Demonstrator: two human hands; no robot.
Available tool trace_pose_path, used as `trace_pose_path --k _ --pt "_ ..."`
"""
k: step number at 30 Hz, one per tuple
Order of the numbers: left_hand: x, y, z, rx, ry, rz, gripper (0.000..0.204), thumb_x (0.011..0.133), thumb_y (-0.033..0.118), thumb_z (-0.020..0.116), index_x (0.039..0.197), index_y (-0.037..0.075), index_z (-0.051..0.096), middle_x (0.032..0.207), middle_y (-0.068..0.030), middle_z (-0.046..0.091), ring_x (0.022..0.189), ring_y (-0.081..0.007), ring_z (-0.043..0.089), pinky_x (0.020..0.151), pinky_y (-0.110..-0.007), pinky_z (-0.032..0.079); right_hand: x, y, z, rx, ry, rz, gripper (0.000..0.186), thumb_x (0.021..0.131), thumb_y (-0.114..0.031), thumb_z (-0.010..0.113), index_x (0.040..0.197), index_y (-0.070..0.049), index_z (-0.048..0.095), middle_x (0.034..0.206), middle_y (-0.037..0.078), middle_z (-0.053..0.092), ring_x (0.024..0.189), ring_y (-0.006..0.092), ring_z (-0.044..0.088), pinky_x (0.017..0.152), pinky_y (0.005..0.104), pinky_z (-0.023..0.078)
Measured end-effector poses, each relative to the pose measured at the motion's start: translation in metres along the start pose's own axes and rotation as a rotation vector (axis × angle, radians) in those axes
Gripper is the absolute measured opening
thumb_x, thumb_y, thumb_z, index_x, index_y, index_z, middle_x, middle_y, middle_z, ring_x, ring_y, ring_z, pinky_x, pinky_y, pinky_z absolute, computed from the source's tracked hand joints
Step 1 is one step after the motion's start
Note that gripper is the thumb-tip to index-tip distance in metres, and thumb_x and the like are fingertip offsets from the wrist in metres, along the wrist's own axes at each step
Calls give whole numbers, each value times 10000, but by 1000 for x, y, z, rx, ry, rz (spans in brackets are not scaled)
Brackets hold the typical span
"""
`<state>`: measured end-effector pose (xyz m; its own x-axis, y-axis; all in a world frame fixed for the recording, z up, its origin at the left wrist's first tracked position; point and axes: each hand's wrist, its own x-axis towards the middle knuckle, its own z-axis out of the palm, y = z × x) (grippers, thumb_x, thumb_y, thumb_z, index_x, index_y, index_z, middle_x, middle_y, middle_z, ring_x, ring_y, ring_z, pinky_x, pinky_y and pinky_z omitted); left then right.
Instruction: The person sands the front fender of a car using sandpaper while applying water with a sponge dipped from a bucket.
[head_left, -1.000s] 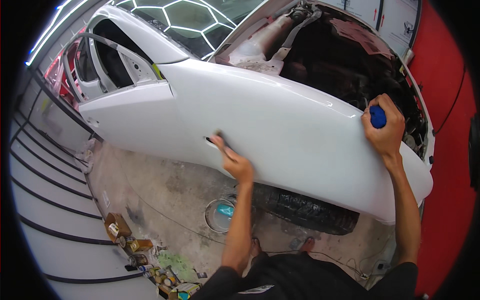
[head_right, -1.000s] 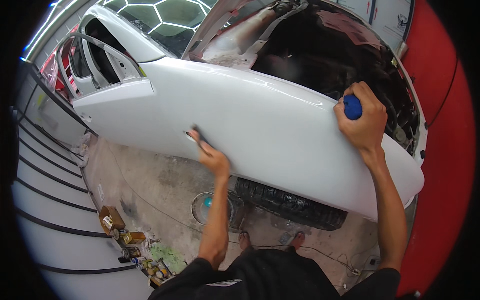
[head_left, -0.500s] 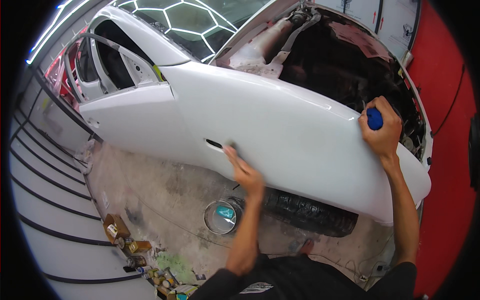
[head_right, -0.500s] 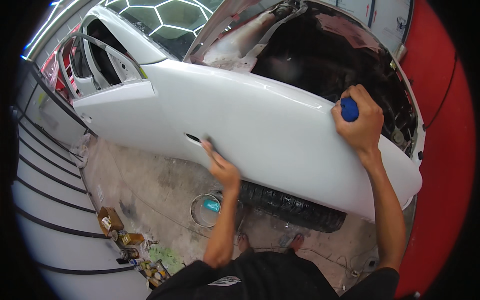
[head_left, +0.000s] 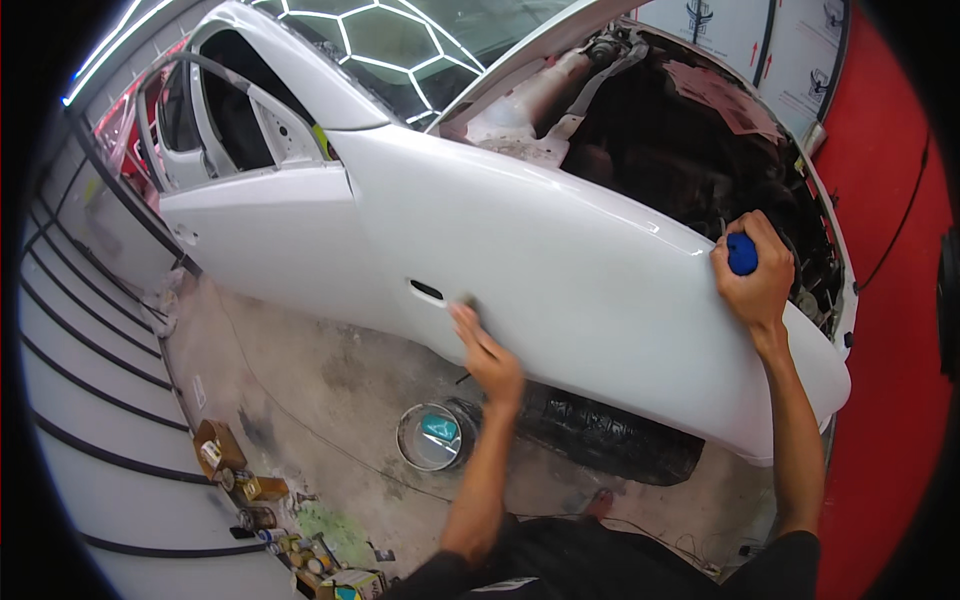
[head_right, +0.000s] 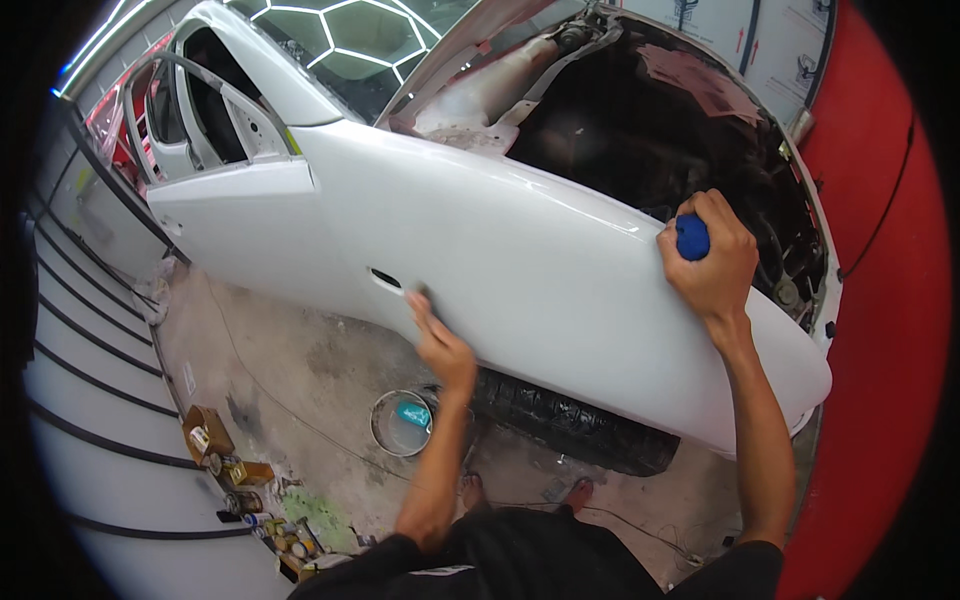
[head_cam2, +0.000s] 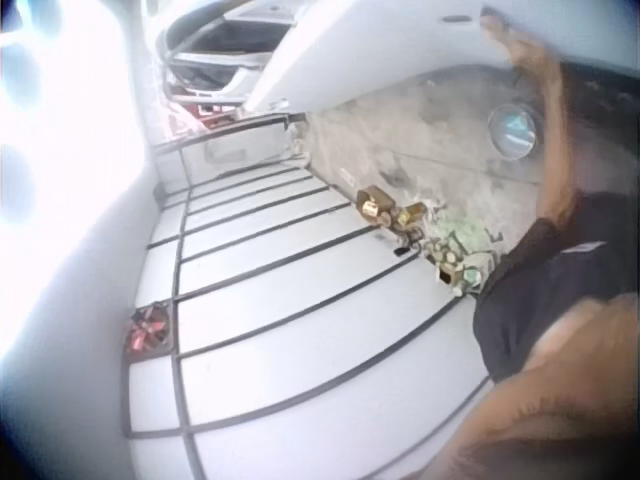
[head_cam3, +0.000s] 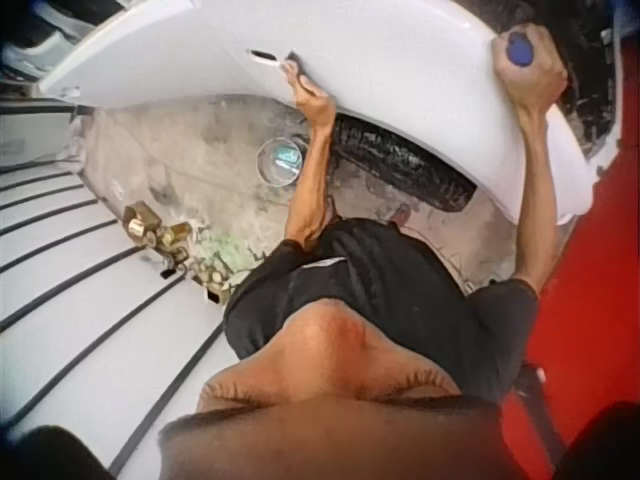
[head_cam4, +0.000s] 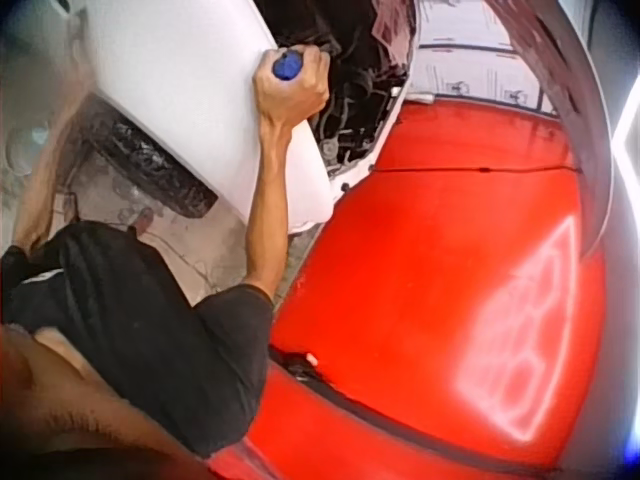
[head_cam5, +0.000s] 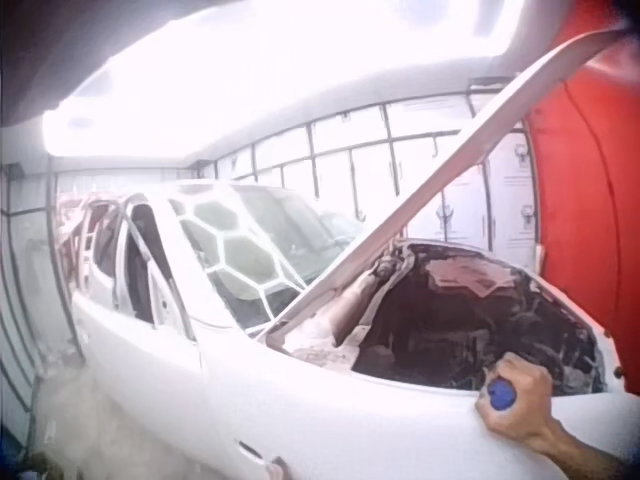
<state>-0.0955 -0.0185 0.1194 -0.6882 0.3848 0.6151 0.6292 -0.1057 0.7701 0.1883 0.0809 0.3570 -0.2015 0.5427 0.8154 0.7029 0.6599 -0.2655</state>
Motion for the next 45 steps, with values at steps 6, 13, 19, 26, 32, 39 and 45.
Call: trace_pose_path --k 6,13,19,26,32,39,45 --pt "-3 19 2 -101 19 -7 477 1054 50 397 1478 -167 412 1526 -356 441 1468 -474 382 1233 -491 296 1 -1 0 -7 4 -28 124 767 -93 692 826 -35 599 801 103 604 682 318 640 650 376 515" --pt "34 33 9 -95 5 116 484 1047 8 373 1489 -189 366 1549 -390 378 1501 -487 309 1237 -507 291 -1 1 0 -1 13 2 134 759 -107 702 832 -43 609 798 100 602 675 311 640 646 371 518" --pt "-27 51 8 -28 -128 320 488 1070 43 366 1516 -157 365 1573 -363 369 1502 -444 346 1242 -477 285 -1 2 0 -10 14 -4 144 761 -116 710 843 -45 614 802 94 608 679 303 646 648 362 524" --pt "43 42 4 -123 128 35 453 1084 49 371 1496 -133 415 1559 -320 421 1493 -441 358 1243 -466 285 -3 4 -1 6 11 -23 148 759 -123 722 850 -57 625 817 88 622 691 312 662 650 375 534" --pt "-34 72 7 -43 -239 459 512 970 -69 362 1466 -127 475 1537 -322 454 1491 -465 356 1242 -567 242 -4 5 -3 -7 55 -11 156 752 -149 743 858 -80 652 841 88 643 721 329 679 659 395 554" --pt "82 73 -60 -220 -208 -168 418 1091 163 442 1356 -132 573 1348 -297 627 1281 -386 619 1113 -410 482 -21 5 -19 205 121 -204 140 738 -105 752 815 -63 643 827 92 639 702 289 666 650 370 546" --pt "46 110 -114 -964 -836 -578 444 1086 273 502 1277 -117 589 1113 -186 727 973 -377 752 920 -382 586 -98 -61 -4 767 -266 61 351 850 -223 786 1167 -85 727 811 83 657 702 178 635 690 316 528"
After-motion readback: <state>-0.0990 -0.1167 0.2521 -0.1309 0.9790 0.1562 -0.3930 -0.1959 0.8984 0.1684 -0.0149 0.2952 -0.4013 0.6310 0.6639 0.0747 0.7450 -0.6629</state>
